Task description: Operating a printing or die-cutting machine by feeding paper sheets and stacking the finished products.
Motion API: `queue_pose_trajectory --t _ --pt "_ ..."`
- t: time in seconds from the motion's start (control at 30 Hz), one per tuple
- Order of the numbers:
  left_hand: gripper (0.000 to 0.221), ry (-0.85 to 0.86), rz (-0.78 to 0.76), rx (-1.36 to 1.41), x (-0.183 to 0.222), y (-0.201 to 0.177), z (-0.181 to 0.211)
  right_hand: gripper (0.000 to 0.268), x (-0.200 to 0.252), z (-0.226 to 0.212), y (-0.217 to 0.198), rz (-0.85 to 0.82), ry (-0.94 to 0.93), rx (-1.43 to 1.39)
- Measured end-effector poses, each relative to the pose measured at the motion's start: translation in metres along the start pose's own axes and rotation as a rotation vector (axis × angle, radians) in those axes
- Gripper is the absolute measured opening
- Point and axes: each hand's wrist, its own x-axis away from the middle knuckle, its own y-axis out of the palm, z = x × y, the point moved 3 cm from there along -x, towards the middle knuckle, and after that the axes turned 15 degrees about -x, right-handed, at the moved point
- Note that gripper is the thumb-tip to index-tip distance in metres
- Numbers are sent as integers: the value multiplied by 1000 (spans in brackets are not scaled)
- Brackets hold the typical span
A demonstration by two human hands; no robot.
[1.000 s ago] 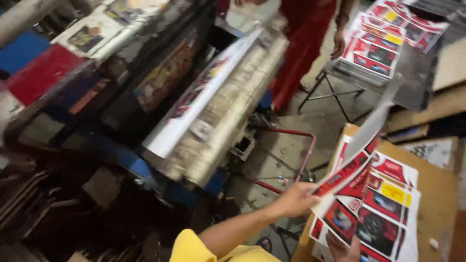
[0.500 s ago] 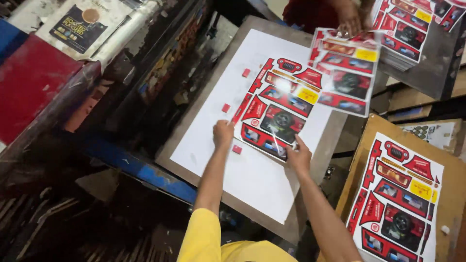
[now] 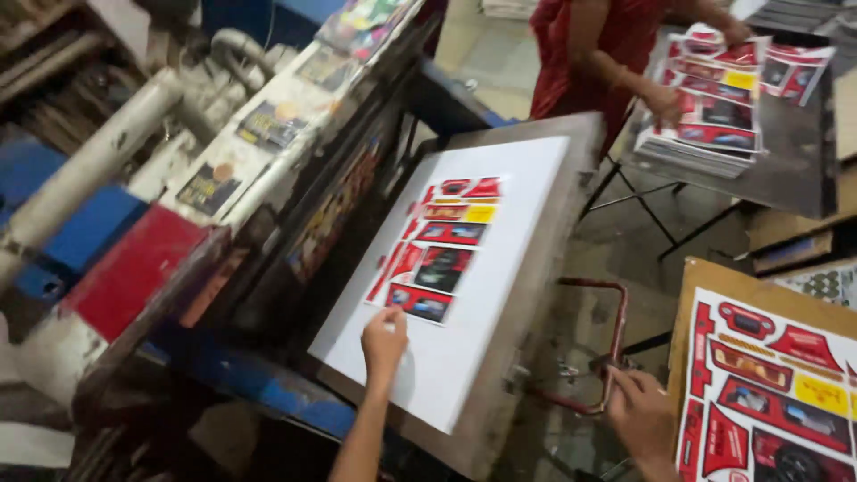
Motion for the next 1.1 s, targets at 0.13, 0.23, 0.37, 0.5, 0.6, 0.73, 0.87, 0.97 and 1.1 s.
queue_pose_trajectory --t 0.13,0.23,0.37,0.5,0.6,0.73,0.87,0.97,1.1 --pt "19 -123 -207 582 135 -42 114 79 90 99 -57 -69 263 493" --pt "14 -38 -388 626 221 20 156 95 136 148 -66 -212 549 628" --pt "18 21 -1023 609 334 111 189 108 150 163 -66 -233 467 560" --pt "26 368 -1066 282 404 158 198 97 126 144 -92 -370 656 322" --pt "37 331 -1078 226 437 192 198 91 127 151 -103 -400 698 167" --pt "50 90 -1198 440 464 240 207 80 143 183 -94 -228 503 13" --pt "46 58 -1161 421 473 289 222 80 139 170 -154 -134 648 -362" --pt "29 -340 -1273 458 472 305 227 78 164 188 -192 -92 980 -782" --pt "23 -307 -1152 609 432 271 262 68 212 222 -226 112 754 -125"
